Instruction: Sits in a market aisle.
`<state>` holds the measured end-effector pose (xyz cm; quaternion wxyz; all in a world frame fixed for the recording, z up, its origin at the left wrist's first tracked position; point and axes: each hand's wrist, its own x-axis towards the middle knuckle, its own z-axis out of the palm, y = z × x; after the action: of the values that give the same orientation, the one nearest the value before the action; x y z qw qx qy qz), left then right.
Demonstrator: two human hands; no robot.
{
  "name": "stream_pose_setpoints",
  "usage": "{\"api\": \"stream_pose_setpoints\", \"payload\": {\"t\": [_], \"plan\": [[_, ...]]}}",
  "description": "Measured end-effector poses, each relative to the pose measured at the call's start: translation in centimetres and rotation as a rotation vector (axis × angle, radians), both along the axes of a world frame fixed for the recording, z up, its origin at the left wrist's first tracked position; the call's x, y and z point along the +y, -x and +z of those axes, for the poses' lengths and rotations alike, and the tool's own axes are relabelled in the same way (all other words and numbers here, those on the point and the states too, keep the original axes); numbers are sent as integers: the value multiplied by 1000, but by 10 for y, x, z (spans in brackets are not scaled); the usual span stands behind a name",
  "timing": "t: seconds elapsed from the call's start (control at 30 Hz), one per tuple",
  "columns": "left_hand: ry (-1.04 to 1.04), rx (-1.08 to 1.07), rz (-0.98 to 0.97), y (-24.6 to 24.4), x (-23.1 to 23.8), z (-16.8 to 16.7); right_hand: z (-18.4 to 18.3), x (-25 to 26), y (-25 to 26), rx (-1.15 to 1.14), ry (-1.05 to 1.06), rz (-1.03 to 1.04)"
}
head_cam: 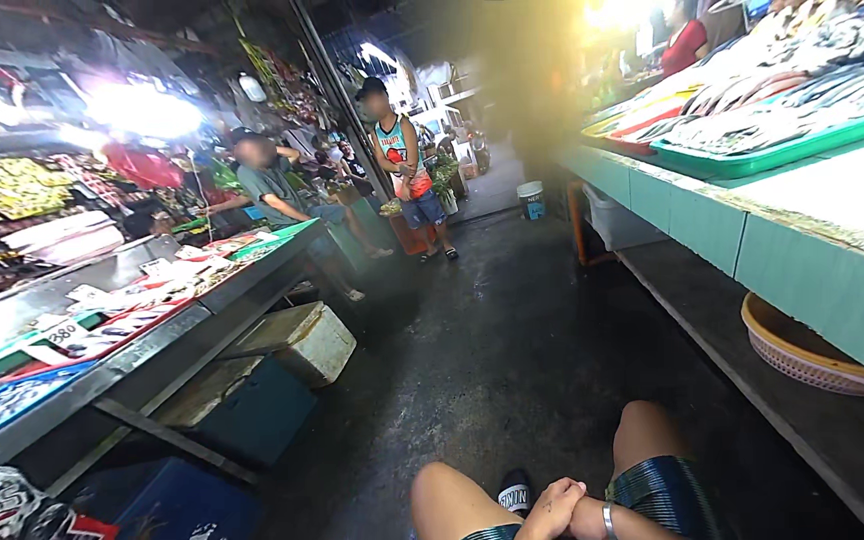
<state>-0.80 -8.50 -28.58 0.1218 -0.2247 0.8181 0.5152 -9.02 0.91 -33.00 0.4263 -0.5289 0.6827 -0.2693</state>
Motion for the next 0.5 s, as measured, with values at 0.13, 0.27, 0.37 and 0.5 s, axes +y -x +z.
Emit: {"api": "stream_pose_setpoints", "payload": {"t": [0.13, 0.27, 0.37, 0.5], "plan": [[3, -10, 8, -4, 1, 3, 1, 0, -1, 14, -5, 29], [36, -24, -17, 5, 7, 10, -2, 6, 8, 26, 6, 17], [56, -10, -33, 15, 11, 11, -12, 9, 15, 23, 19, -22], [52, -10, -45, 22, 16, 13, -17, 13, 20, 8, 1, -79]]}}
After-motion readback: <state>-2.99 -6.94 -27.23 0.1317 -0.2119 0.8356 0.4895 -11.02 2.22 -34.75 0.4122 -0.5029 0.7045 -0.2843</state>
